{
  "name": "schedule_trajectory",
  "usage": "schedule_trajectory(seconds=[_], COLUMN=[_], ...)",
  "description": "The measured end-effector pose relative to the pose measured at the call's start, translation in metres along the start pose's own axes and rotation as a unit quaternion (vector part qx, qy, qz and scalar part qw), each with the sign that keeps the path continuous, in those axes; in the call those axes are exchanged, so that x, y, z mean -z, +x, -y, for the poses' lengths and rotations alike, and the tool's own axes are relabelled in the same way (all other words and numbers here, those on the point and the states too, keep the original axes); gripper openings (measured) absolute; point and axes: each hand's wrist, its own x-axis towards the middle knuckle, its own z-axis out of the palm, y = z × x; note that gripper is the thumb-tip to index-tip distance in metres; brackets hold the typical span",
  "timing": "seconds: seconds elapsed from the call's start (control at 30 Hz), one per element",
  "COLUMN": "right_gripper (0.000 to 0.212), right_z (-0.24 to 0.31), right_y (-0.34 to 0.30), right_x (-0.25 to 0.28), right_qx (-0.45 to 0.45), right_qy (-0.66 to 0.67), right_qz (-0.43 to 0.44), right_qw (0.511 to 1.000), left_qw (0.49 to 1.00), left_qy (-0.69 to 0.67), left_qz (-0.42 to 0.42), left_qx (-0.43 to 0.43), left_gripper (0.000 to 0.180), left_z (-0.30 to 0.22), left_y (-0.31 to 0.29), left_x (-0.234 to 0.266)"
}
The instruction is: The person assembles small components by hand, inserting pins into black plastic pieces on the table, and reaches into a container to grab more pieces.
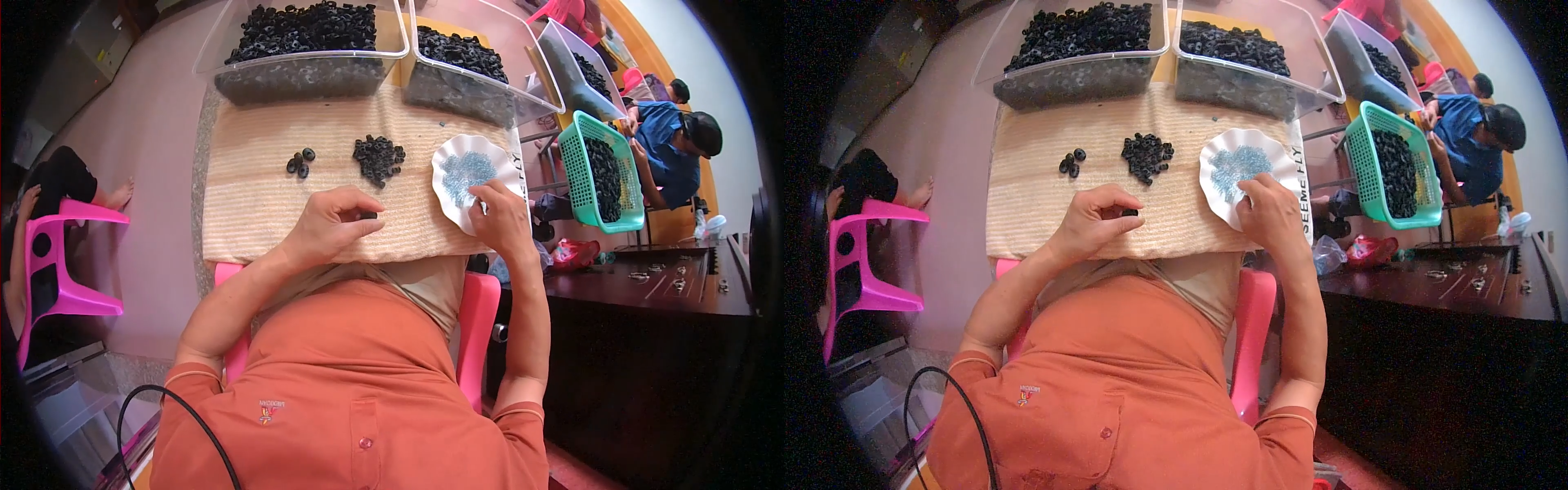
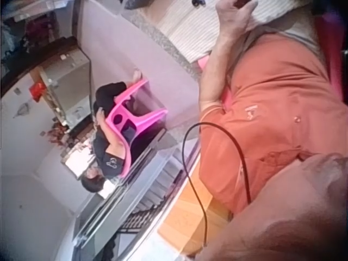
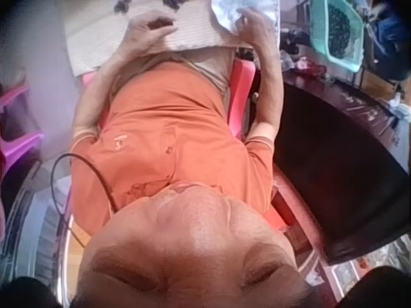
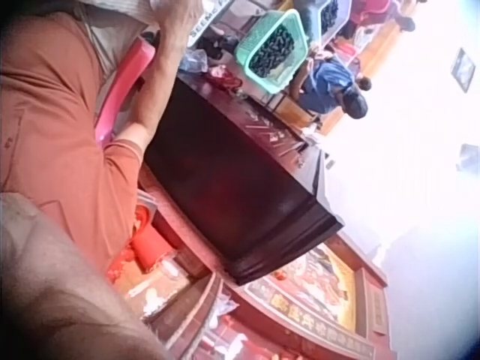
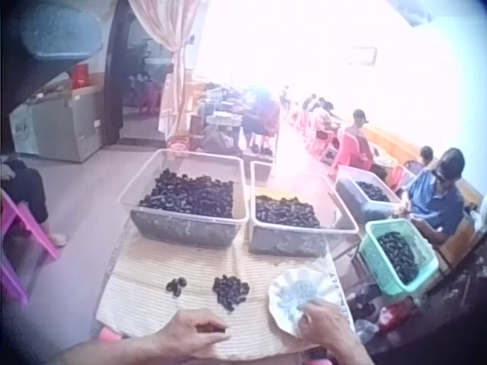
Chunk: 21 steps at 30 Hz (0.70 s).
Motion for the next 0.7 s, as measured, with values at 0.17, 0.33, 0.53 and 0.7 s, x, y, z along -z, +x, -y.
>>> schedule_trajectory(seconds=[0.17, 0.33, 0.53, 0.7], right_gripper=[0.017, 0.015, 0.014, 0.010], right_z=[-0.003, 0.000, 0.010, 0.039], right_y=[-0.007, -0.014, -0.018, -0.019], right_x=[-0.003, -0.005, -0.009, -0.026], right_qx=[0.004, -0.014, -0.044, -0.052], right_qy=[0.059, 0.110, 0.209, 0.411], right_qz=[-0.068, -0.082, -0.116, -0.068], right_qw=[0.996, 0.990, 0.970, 0.908], left_qw=[0.999, 1.000, 0.999, 0.999], left_qy=[-0.028, -0.008, -0.031, -0.030], left_qz=[0.019, 0.014, 0.018, 0.018], left_qx=[-0.021, 0.014, 0.022, 0.026], left_gripper=[0.016, 0.017, 0.018, 0.016], left_z=[0.001, 0.004, 0.000, 0.004], left_y=[0.000, -0.001, -0.001, -0.003], left_x=[0.000, -0.002, -0.003, -0.002])
